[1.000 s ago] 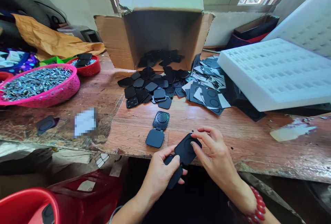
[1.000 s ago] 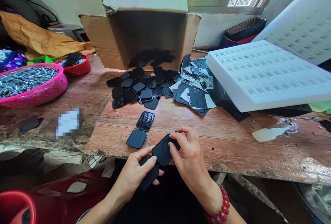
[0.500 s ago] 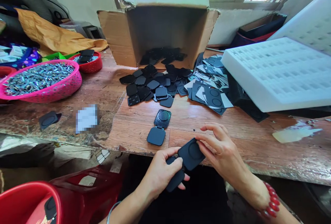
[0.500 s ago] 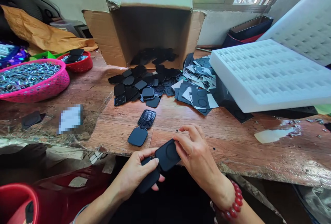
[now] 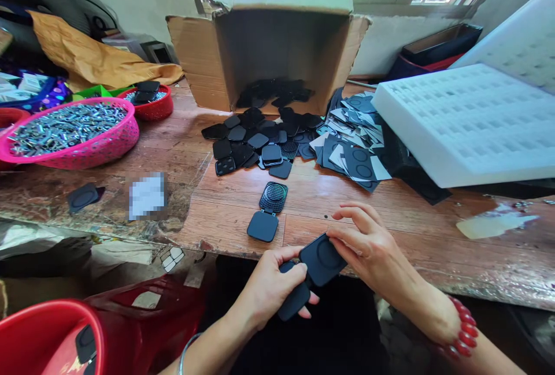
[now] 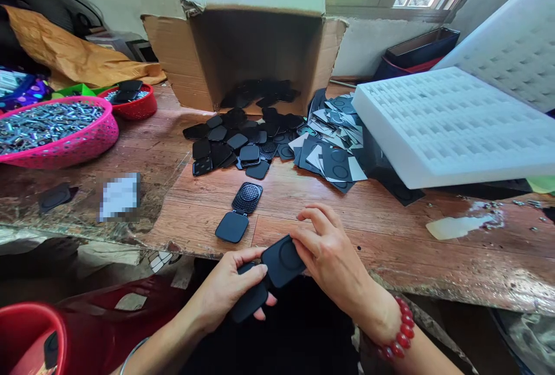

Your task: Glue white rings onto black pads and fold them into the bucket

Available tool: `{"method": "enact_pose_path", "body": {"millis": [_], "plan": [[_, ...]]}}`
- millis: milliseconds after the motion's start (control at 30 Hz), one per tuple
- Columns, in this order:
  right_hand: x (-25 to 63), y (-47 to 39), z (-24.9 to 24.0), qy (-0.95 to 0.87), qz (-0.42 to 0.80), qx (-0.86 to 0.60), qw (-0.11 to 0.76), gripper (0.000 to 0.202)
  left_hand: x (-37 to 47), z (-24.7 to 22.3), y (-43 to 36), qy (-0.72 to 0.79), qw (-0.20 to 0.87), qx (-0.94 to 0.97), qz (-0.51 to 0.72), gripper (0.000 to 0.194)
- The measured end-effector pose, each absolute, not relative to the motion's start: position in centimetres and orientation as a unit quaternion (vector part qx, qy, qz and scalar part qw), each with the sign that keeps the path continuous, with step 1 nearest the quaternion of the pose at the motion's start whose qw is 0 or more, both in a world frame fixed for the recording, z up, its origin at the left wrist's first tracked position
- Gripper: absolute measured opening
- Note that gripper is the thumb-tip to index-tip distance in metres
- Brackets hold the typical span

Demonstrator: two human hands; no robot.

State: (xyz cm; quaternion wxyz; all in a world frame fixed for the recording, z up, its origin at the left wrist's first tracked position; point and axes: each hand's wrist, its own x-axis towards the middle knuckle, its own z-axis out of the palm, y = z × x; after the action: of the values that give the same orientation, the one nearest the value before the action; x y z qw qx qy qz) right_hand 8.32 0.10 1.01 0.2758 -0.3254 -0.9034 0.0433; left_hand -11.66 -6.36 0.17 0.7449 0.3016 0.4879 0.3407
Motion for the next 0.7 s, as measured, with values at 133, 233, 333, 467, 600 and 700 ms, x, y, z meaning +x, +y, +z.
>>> {"method": "enact_pose_path", "body": {"millis": [133,233,333,467,600,700], "plan": [[8.43,0.43,1.23,-0.914,0.043,-0.314,0.252,0.011,-11.71,-0.06,-6.37,0.484,0.75,0.299,0.338,0.043],[8.43,0.55,1.47,-0.92,0.042,-0.305,0.241,0.011,-11.79,-0.1,-6.41,0.482,0.752,0.298,0.336,0.04],[8.38,0.57,1.69,-0.922,0.036,-0.305,0.237,0.012,-11.86,-0.06,-6.35,0.479,0.754,0.297,0.338,0.038],[8.33,0.68,1.74,-0.927,0.038,-0.299,0.225,0.014,-11.93,-0.07,-6.18,0.479,0.757,0.293,0.334,0.038],[8.29,0.85,1.65,-0.929,0.045,-0.295,0.218,0.015,-12.0,-0.12,-6.08,0.48,0.753,0.301,0.334,0.041],[8.25,0.9,1.63,-0.932,0.043,-0.29,0.215,0.015,-12.05,-0.1,-6.12,0.486,0.751,0.302,0.331,0.04]]}}
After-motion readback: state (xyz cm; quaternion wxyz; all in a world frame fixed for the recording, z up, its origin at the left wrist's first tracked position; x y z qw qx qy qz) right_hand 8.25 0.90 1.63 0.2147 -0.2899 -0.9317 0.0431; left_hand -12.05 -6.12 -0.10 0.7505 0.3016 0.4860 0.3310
